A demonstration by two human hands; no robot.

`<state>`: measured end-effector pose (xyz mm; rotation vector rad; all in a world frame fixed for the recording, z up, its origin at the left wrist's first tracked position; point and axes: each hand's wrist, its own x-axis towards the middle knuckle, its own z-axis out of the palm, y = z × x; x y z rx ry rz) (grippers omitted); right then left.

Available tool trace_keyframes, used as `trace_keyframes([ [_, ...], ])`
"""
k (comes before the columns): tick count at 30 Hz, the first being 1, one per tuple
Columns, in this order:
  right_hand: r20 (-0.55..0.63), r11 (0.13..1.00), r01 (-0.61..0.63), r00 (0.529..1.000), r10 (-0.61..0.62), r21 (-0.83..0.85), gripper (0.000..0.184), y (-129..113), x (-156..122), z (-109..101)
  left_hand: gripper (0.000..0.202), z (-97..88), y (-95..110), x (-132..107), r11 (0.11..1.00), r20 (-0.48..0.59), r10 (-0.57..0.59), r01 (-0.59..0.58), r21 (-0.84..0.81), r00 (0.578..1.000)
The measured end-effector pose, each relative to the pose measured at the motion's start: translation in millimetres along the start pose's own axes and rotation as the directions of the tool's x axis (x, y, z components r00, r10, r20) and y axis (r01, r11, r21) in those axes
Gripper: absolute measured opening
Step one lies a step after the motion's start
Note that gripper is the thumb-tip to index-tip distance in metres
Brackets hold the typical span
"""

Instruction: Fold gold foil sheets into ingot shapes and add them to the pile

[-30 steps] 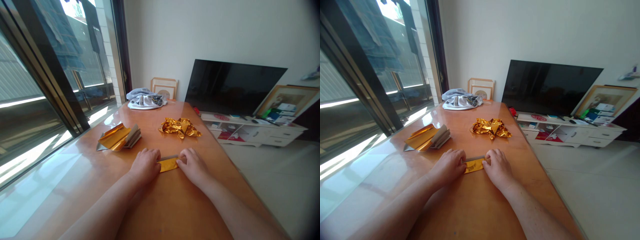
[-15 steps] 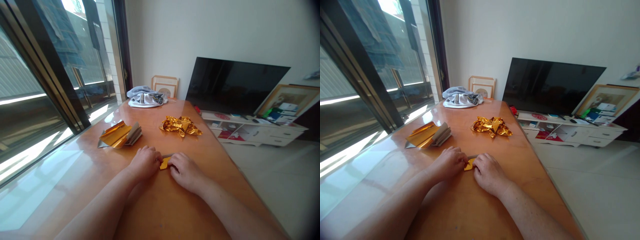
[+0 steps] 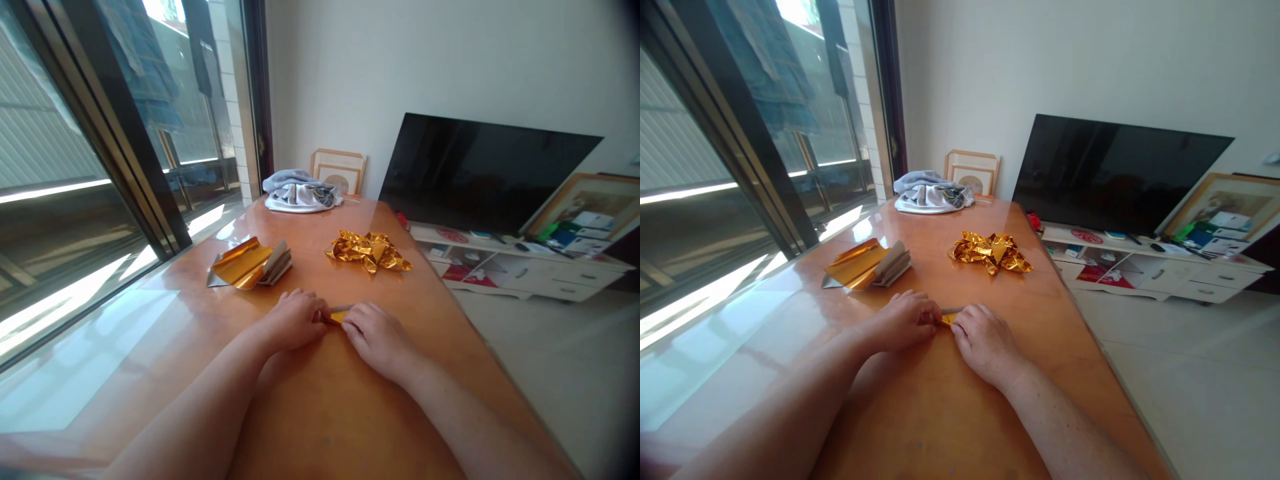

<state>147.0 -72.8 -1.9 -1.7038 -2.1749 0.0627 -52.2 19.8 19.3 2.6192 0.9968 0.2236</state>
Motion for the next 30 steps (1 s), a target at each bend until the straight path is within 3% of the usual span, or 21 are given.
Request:
trace_keyframes([
  [8,-0.029,0.998,-0.068,0.997,0.068,0.018,0.008,-3,0,-3,0.022,8.0,2,7,0.999,-0.068,-0.041,0.043,0.033,0.997],
  [15,0.036,0.997,0.080,0.996,-0.080,-0.008,0.026,-2,-6,-3,0.023,19.0,1,11,0.997,-0.114,-0.073,0.075,0.020,0.991],
  [19,0.044,0.995,0.098,0.994,-0.097,-0.002,0.027,-1,-6,-1,0.011,19.5,-2,10,0.994,-0.104,-0.107,0.107,-0.002,0.989],
  [30,0.044,0.994,0.111,0.993,-0.111,0.016,0.026,0,-7,-3,0.013,15.3,-5,9,0.989,-0.095,-0.147,0.146,-0.016,0.985],
])
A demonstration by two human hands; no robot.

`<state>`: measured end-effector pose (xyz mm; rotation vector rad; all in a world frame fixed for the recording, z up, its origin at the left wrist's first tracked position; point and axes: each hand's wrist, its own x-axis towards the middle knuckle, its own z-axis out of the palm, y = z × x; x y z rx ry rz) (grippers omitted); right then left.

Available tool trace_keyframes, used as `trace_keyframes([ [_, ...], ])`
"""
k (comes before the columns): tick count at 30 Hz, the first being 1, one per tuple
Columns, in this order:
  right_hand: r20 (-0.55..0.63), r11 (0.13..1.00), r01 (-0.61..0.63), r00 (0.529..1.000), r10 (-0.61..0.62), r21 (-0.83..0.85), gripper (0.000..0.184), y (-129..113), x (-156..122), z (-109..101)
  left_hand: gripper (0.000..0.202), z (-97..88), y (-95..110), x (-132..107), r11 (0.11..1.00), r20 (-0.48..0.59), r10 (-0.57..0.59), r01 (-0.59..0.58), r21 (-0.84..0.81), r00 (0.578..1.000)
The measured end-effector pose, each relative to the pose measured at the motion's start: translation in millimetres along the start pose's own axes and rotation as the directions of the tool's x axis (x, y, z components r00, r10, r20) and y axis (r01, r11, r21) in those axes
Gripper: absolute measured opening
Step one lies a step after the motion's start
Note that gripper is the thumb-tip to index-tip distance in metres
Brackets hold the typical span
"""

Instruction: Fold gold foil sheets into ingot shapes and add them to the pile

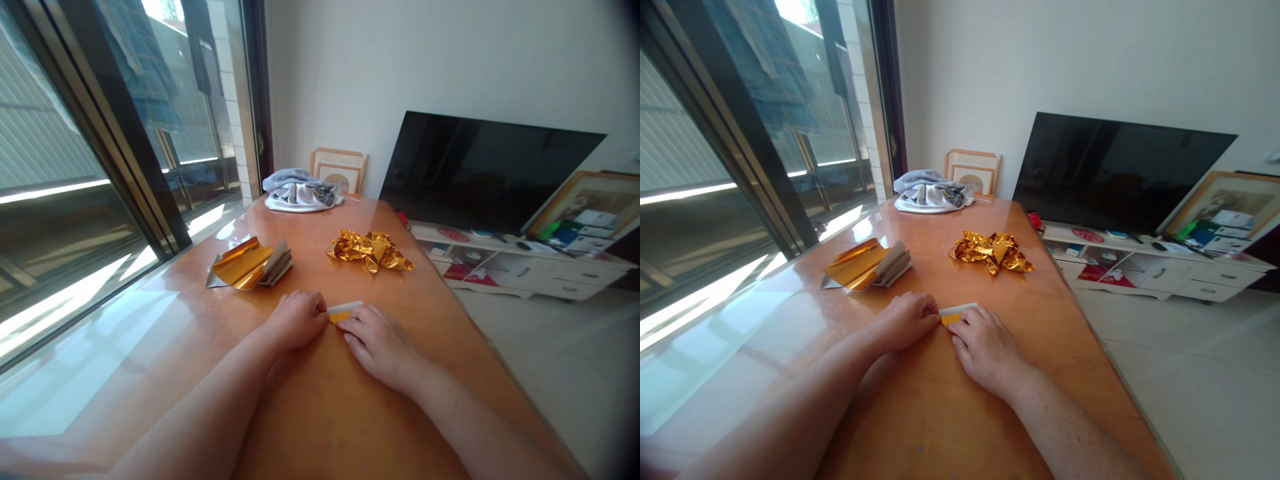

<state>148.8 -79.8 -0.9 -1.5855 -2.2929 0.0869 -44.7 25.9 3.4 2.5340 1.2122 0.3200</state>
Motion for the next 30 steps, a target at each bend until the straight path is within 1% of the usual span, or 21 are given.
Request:
trace_keyframes([
  [3,-0.004,1.000,-0.004,1.000,0.004,0.008,0.024,0,0,0,0.013,2.7,2,1,0.999,-0.021,-0.030,0.030,0.014,0.999],
  [6,0.001,1.000,-0.009,1.000,0.009,0.022,0.022,-1,0,-1,0.011,2.7,6,0,0.997,-0.016,-0.072,0.072,0.034,0.997],
  [8,0.008,1.000,-0.010,1.000,0.010,0.025,0.023,-1,0,-1,0.010,0.8,9,-1,0.996,-0.025,-0.071,0.072,0.058,0.997],
  [10,0.013,1.000,-0.014,1.000,0.014,0.023,0.023,-1,-1,-1,0.011,-1.3,14,-3,0.995,-0.057,-0.028,0.033,0.096,0.998],
  [13,0.022,1.000,-0.015,1.000,0.014,0.021,0.024,0,-1,-1,0.016,-2.6,21,-5,0.986,-0.084,0.106,-0.094,0.141,0.991],
  [15,0.025,1.000,-0.010,1.000,0.009,0.023,0.024,1,-2,0,0.019,-1.4,24,-6,0.970,-0.049,0.213,-0.205,0.133,0.976],
  [17,0.022,1.000,-0.001,1.000,0.000,0.027,0.024,2,-2,0,0.021,0.9,27,-6,0.952,-0.001,0.290,-0.288,0.107,0.957],
  [19,0.019,0.999,0.007,1.000,-0.008,0.032,0.024,2,-2,-1,0.022,2.8,28,-7,0.945,0.031,0.313,-0.314,0.087,0.949],
  [22,0.025,0.999,0.020,0.999,-0.021,0.026,0.025,2,-1,-4,0.022,2.3,29,-7,0.947,0.049,0.307,-0.311,0.086,0.950],
  [26,0.041,0.999,0.051,0.998,-0.050,-0.018,0.023,1,-2,-12,0.024,-5.2,32,-8,0.932,0.081,0.328,-0.336,0.134,0.941],
  [30,0.052,0.998,0.042,0.998,-0.040,-0.041,0.019,3,-6,-20,0.027,-13.4,35,-12,0.915,0.130,0.346,-0.364,0.171,0.929],
])
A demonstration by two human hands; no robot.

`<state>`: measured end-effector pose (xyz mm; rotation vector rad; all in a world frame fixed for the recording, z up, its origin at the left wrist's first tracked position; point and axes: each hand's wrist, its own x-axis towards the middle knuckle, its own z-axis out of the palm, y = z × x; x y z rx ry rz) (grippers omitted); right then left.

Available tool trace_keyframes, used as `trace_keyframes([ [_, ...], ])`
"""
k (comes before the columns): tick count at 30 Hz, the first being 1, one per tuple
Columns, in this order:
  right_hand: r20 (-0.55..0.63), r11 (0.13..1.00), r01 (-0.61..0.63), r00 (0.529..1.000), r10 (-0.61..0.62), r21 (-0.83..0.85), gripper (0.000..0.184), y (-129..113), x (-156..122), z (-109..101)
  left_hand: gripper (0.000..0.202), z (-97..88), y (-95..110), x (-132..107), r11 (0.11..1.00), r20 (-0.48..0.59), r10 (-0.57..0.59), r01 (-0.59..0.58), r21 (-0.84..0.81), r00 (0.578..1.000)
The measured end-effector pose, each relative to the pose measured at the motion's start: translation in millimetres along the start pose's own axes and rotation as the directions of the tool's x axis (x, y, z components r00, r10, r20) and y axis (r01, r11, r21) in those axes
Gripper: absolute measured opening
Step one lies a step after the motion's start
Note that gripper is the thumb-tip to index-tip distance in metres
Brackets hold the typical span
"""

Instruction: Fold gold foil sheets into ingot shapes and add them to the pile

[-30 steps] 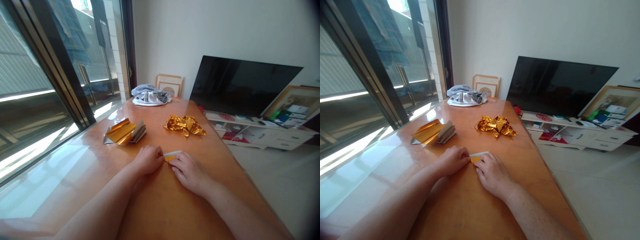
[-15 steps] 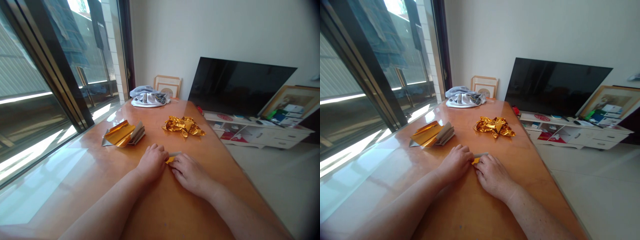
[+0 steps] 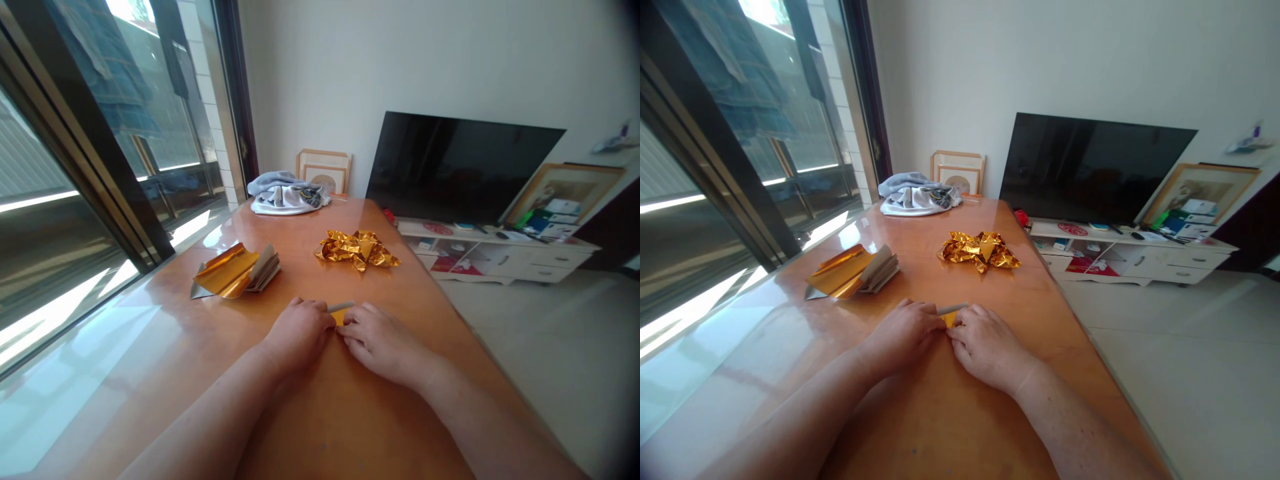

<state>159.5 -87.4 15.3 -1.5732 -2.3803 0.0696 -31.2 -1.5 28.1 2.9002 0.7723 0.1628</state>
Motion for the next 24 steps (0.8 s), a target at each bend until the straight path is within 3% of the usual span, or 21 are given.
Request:
trace_keyframes([
  [4,-0.036,0.991,-0.121,0.992,0.123,0.051,0.020,15,-4,0,0.024,-3.7,2,-2,0.999,0.020,0.026,-0.027,0.023,0.999],
  [10,-0.080,0.908,-0.398,0.909,0.410,0.133,0.019,46,-6,5,0.024,-6.7,3,-3,0.998,0.032,0.044,-0.045,0.036,0.999],
  [24,-0.031,0.813,-0.431,0.877,0.479,0.392,0.008,53,-2,24,0.021,-2.3,5,-4,0.999,-0.038,0.040,-0.041,-0.025,0.998],
])
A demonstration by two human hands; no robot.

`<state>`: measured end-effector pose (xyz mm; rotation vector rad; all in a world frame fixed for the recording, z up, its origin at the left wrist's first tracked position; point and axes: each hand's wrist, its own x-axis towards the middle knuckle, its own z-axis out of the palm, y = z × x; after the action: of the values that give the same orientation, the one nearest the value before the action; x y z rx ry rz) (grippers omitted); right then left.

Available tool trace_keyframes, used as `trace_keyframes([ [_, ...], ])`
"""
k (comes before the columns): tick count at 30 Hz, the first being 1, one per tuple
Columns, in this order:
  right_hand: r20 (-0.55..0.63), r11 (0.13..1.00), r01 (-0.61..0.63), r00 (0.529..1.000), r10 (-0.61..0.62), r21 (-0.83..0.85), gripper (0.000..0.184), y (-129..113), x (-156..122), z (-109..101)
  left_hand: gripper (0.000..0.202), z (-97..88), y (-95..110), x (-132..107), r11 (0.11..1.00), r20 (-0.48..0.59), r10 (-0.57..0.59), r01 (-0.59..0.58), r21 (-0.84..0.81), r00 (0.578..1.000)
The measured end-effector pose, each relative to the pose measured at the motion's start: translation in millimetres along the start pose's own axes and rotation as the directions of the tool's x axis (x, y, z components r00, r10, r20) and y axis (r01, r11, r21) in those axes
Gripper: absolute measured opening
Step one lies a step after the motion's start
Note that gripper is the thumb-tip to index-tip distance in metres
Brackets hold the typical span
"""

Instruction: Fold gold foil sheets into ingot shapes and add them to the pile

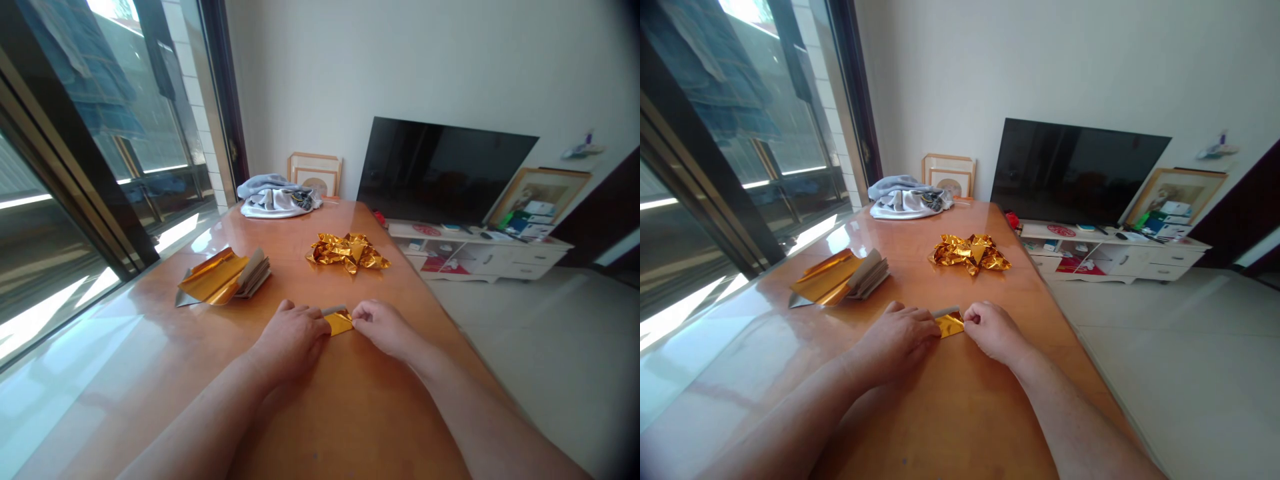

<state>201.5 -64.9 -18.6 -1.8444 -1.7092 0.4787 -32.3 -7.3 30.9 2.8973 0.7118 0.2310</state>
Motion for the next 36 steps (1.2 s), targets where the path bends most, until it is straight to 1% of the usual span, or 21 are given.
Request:
trace_keyframes([
  [3,-0.005,0.999,-0.007,1.000,0.008,0.054,0.010,0,0,2,0.021,-1.1,0,0,1.000,0.006,-0.008,0.008,-0.005,1.000],
  [10,0.001,0.972,-0.090,0.996,0.092,0.216,0.011,-5,0,2,0.024,-1.4,0,-1,1.000,0.007,-0.004,0.005,-0.020,1.000],
  [14,0.049,0.912,-0.172,0.985,0.166,0.373,0.010,-13,-2,-1,0.023,0.5,-1,0,1.000,0.003,0.002,-0.002,-0.026,1.000],
  [18,0.112,0.852,-0.232,0.973,0.204,0.470,0.021,-20,-5,-4,0.024,4.8,-3,4,1.000,-0.016,-0.007,0.007,-0.016,1.000],
  [21,0.139,0.831,-0.247,0.969,0.204,0.499,0.025,-21,-5,-2,0.022,7.6,-3,6,1.000,-0.024,-0.014,0.014,0.006,1.000],
  [27,0.114,0.845,-0.260,0.965,0.235,0.467,0.029,-21,-3,5,0.022,8.4,-3,7,0.999,-0.047,-0.013,0.015,0.031,0.999],
  [31,0.165,0.802,-0.319,0.948,0.274,0.505,0.028,-24,-3,0,0.023,7.9,-4,7,0.999,-0.053,-0.011,0.012,0.031,0.999],
  [33,0.205,0.793,-0.324,0.946,0.253,0.517,0.023,-23,-3,-3,0.024,7.5,-3,7,1.000,-0.048,-0.005,0.007,0.024,0.999],
  [36,0.221,0.804,-0.236,0.966,0.133,0.546,0.019,-19,-3,-4,0.025,6.8,-3,6,1.000,-0.040,-0.002,0.003,0.024,0.999],
])
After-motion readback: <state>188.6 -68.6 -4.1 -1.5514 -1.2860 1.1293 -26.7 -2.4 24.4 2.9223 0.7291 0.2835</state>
